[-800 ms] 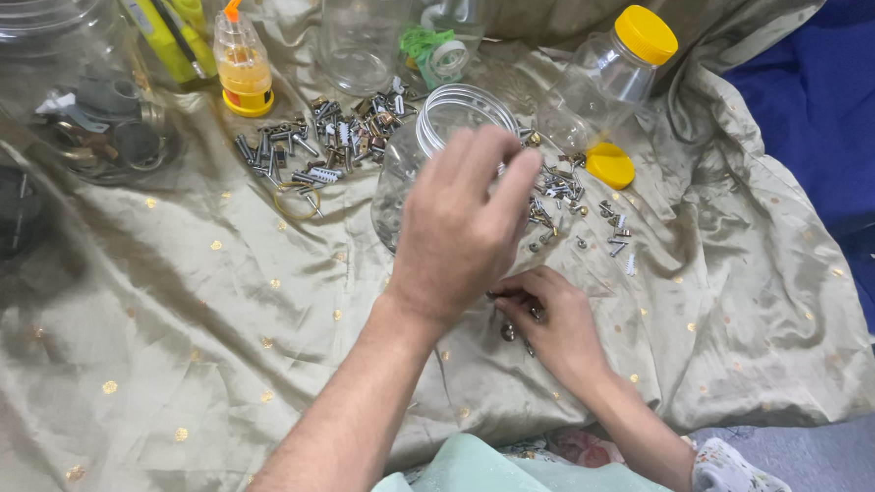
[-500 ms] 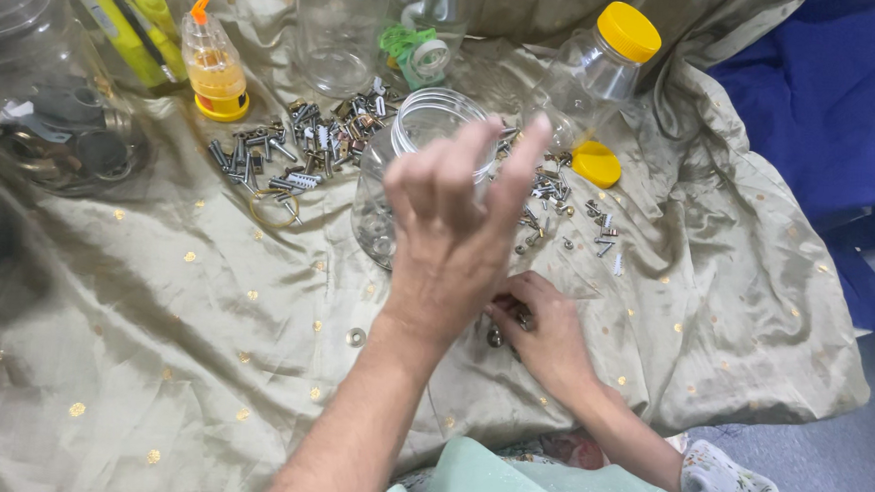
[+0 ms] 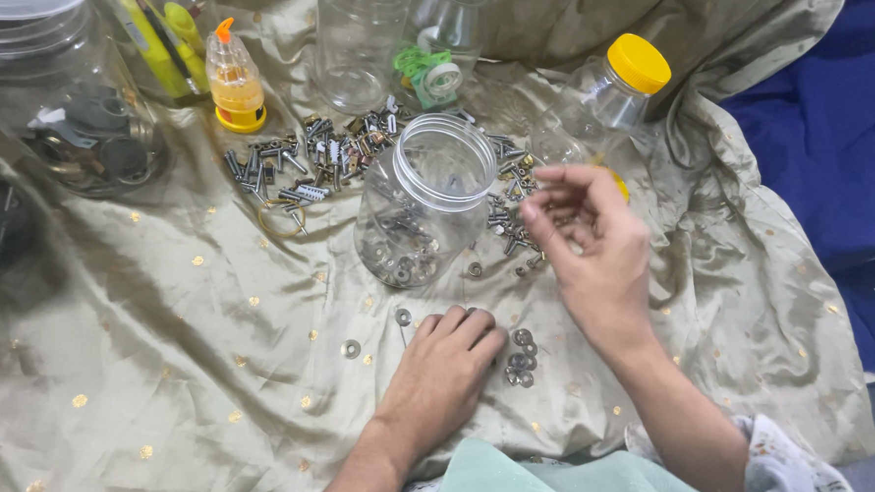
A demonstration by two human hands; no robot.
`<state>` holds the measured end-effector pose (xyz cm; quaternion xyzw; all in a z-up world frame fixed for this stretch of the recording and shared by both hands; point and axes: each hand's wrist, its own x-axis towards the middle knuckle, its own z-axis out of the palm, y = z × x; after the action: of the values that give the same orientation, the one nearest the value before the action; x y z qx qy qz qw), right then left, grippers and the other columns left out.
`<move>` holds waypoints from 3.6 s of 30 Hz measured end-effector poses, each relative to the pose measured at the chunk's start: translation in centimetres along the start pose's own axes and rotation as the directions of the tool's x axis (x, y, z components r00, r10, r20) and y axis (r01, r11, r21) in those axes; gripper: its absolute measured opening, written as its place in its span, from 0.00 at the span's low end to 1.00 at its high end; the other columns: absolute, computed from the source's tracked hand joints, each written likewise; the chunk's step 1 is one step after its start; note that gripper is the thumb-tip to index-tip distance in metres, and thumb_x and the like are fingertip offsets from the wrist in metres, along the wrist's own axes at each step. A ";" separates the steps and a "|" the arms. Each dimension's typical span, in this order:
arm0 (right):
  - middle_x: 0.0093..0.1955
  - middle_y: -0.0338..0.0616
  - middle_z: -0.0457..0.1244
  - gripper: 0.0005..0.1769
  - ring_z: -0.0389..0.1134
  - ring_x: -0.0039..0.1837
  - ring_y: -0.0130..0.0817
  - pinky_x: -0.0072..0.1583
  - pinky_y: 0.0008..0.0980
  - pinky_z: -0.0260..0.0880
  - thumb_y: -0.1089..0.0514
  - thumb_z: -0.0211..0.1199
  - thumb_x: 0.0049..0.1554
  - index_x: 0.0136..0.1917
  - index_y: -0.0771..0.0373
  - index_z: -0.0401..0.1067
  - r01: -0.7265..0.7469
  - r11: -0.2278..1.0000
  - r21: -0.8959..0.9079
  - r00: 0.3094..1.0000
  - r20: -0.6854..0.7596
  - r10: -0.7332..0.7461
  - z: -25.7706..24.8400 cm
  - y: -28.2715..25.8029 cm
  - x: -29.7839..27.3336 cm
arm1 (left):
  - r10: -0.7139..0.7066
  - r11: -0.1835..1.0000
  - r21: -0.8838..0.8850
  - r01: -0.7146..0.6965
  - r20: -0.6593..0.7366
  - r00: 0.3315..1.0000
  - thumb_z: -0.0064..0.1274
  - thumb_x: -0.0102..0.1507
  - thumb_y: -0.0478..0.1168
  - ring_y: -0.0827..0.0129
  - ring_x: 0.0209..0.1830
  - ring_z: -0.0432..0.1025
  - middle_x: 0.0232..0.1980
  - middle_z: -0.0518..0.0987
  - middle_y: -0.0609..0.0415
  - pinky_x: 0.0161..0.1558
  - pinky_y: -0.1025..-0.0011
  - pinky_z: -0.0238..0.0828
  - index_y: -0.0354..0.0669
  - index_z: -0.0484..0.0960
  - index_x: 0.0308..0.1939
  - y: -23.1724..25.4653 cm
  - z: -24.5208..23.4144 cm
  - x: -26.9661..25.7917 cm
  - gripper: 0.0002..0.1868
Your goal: The person sorts a mixed pile of screws, nuts, and washers on a cloth surface, picking items by hand and placing them into clear plastic jars. The person also uses a small bottle to apply liquid to a screw before continuing to sort the remaining hardware.
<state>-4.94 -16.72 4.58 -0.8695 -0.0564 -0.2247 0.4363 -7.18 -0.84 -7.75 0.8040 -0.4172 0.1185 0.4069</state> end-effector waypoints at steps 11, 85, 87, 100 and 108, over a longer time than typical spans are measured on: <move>0.56 0.41 0.65 0.14 0.67 0.52 0.23 0.53 0.25 0.75 0.65 0.61 0.64 0.63 0.68 0.69 -0.038 0.981 0.188 0.998 0.048 0.029 1.6 2.6 1.3 | 0.104 0.974 0.205 -0.098 -0.019 0.994 0.50 0.56 0.34 0.59 0.50 0.69 0.44 0.73 0.50 0.51 0.63 0.66 0.39 0.77 0.39 0.1 0.3 -1.0 0.09; 0.57 0.42 0.66 0.13 0.68 0.59 0.23 0.63 0.25 0.72 0.71 0.66 0.63 0.60 0.70 0.69 0.132 0.890 0.437 0.990 -0.012 -0.141 2.9 0.9 4.5 | -0.328 0.926 -0.083 0.368 -0.660 0.676 0.53 0.71 0.48 0.46 0.65 0.65 0.62 0.60 0.39 0.61 0.54 0.67 0.39 0.62 0.67 -0.6 -4.8 5.2 0.27; 0.57 0.41 0.66 0.12 0.68 0.59 0.23 0.63 0.25 0.72 0.71 0.65 0.64 0.60 0.70 0.69 0.102 0.898 0.429 0.994 -0.013 -0.106 2.5 2.0 3.6 | -0.397 0.906 -0.146 0.396 -0.613 0.683 0.51 0.71 0.49 0.45 0.62 0.67 0.61 0.61 0.38 0.57 0.53 0.68 0.37 0.60 0.68 -1.2 -4.5 3.9 0.29; 0.60 0.41 0.61 0.19 0.56 0.67 0.40 0.66 0.39 0.57 0.53 0.70 0.51 0.57 0.55 0.77 0.036 0.944 -0.328 0.897 0.427 0.114 0.1 8.5 -7.7 | -0.461 0.876 -0.122 0.466 -0.497 0.735 0.50 0.67 0.35 0.43 0.50 0.72 0.53 0.66 0.37 0.49 0.51 0.69 0.33 0.62 0.63 -2.4 -2.7 -0.2 0.23; 0.57 0.41 0.62 0.17 0.61 0.64 0.39 0.63 0.36 0.62 0.55 0.68 0.53 0.57 0.55 0.77 0.031 0.944 -0.330 0.907 0.406 0.111 0.1 7.9 -9.4 | -0.066 0.970 0.213 0.121 -0.249 0.966 0.55 0.60 0.36 0.54 0.46 0.70 0.48 0.73 0.46 0.46 0.58 0.67 0.37 0.74 0.54 -1.2 -2.9 -1.0 0.19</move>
<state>-11.01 -20.54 -5.37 -0.9587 -0.0922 -0.0302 0.2675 -6.47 2.27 -7.09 0.8438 -0.3100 0.2420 0.3652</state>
